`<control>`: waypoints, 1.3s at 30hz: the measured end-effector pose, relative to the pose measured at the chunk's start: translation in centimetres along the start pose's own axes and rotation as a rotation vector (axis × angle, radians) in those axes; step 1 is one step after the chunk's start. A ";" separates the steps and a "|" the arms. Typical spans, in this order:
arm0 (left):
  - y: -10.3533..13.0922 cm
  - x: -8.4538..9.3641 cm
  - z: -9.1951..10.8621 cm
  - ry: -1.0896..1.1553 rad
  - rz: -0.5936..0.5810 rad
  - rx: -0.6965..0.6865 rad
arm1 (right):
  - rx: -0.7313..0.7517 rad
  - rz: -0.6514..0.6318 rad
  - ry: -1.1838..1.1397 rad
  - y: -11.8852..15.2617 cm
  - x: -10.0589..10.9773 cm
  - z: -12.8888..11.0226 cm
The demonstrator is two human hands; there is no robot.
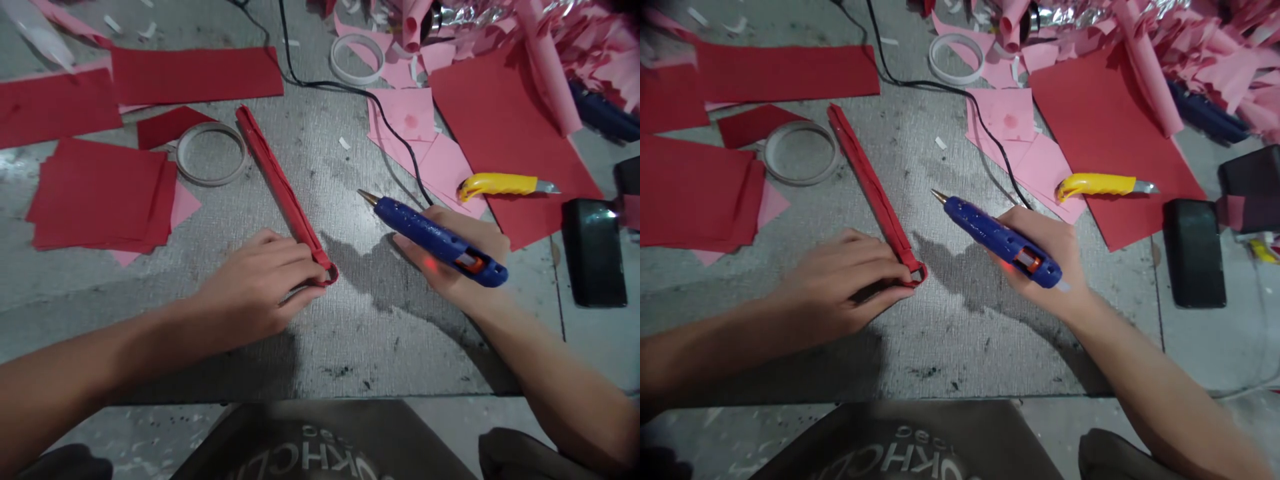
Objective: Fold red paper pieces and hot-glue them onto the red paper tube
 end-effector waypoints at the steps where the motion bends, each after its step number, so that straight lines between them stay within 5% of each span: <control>1: 0.0 -0.1 0.1 0.001 -0.001 0.016 | -0.003 -0.003 -0.003 0.0 -0.1 0.0; 34: 0.1 0.4 0.2 -0.093 0.015 -0.003 | 0.093 -0.114 -0.085 -0.3 0.0 0.1; 39: 0.0 1.0 0.2 -0.066 0.105 0.034 | 0.045 -0.125 -0.049 -0.3 0.0 0.3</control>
Point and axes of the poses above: each hand's wrist, its own y-axis away from the middle knuckle, its own x-axis out of the back of the hand, z = x × y, the point moved 4 cm from there along -y, towards the middle knuckle, and after that the axes turned 9 degrees about x, right-handed, at the moved point
